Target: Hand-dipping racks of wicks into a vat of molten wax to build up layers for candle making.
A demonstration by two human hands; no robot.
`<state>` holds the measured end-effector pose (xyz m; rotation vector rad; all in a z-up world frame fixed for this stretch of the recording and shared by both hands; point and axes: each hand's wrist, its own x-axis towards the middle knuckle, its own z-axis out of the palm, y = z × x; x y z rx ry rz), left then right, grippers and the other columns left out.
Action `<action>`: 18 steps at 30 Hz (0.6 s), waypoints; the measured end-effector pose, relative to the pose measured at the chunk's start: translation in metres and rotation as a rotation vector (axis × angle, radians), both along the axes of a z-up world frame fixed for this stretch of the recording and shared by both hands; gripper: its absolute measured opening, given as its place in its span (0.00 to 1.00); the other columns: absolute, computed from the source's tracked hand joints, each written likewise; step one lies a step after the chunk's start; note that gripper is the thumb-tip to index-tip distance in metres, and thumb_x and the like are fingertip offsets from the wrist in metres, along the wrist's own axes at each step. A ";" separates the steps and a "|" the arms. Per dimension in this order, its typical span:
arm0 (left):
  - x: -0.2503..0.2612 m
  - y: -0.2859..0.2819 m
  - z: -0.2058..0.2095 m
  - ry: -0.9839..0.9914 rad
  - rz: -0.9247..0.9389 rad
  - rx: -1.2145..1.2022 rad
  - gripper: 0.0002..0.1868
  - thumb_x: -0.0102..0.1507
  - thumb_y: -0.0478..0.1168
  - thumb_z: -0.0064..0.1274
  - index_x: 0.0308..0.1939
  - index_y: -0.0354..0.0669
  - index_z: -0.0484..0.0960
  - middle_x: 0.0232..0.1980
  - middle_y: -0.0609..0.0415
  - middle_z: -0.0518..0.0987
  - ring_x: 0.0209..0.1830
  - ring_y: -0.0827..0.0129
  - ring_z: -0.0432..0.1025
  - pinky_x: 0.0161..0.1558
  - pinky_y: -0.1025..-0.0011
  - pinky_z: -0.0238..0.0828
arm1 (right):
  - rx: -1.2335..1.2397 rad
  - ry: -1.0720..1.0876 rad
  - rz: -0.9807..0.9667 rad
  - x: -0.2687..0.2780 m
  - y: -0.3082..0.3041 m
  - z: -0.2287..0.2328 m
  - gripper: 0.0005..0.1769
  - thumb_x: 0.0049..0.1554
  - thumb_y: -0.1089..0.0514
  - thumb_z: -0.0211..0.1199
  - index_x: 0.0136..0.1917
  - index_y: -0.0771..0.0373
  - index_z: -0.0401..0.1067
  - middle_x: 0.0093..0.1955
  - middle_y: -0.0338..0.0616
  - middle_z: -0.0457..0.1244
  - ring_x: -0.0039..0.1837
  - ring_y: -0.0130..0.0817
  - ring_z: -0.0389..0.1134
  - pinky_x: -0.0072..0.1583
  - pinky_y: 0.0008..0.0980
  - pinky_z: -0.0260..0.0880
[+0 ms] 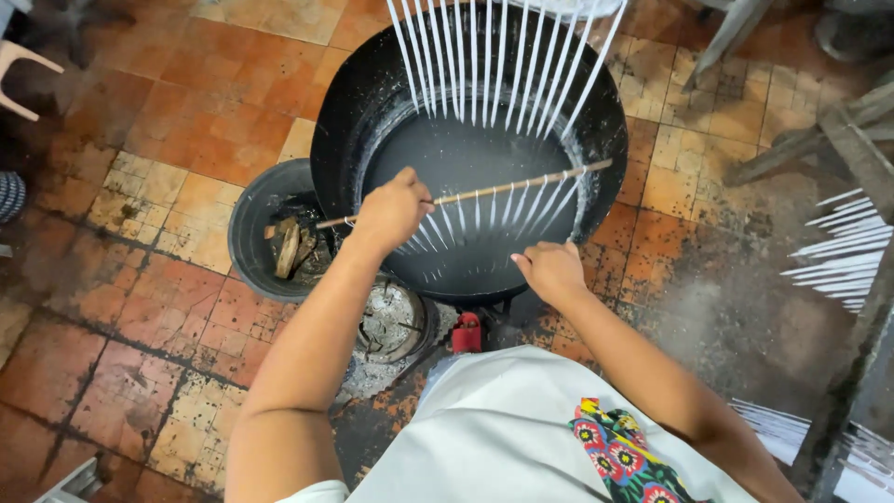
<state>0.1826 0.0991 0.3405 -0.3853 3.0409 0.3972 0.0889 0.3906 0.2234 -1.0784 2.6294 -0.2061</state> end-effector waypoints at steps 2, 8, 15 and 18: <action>-0.003 -0.003 -0.027 -0.046 0.006 0.040 0.09 0.66 0.45 0.57 0.46 0.48 0.87 0.48 0.52 0.78 0.46 0.45 0.80 0.48 0.48 0.81 | 0.030 0.004 -0.014 0.007 -0.003 0.011 0.28 0.70 0.36 0.43 0.46 0.50 0.78 0.42 0.38 0.70 0.50 0.35 0.71 0.61 0.38 0.57; -0.048 -0.029 -0.109 -0.153 0.028 0.079 0.10 0.67 0.45 0.55 0.47 0.47 0.87 0.50 0.52 0.77 0.49 0.47 0.80 0.50 0.51 0.81 | 0.151 0.000 -0.016 0.013 -0.010 0.028 0.31 0.68 0.34 0.41 0.47 0.50 0.81 0.46 0.39 0.73 0.56 0.37 0.72 0.67 0.45 0.51; -0.112 -0.060 -0.197 -0.265 0.042 0.159 0.13 0.69 0.44 0.52 0.51 0.43 0.86 0.61 0.45 0.74 0.56 0.42 0.78 0.58 0.46 0.77 | 0.074 0.102 -0.040 0.013 -0.001 -0.014 0.28 0.65 0.35 0.45 0.43 0.48 0.80 0.42 0.36 0.70 0.52 0.34 0.71 0.68 0.48 0.49; -0.130 -0.072 -0.238 -0.285 0.067 0.209 0.14 0.70 0.45 0.52 0.52 0.42 0.85 0.62 0.45 0.74 0.57 0.42 0.78 0.58 0.46 0.77 | 0.011 0.173 -0.042 0.016 0.003 -0.024 0.26 0.64 0.36 0.47 0.41 0.49 0.79 0.40 0.36 0.69 0.51 0.33 0.71 0.67 0.48 0.49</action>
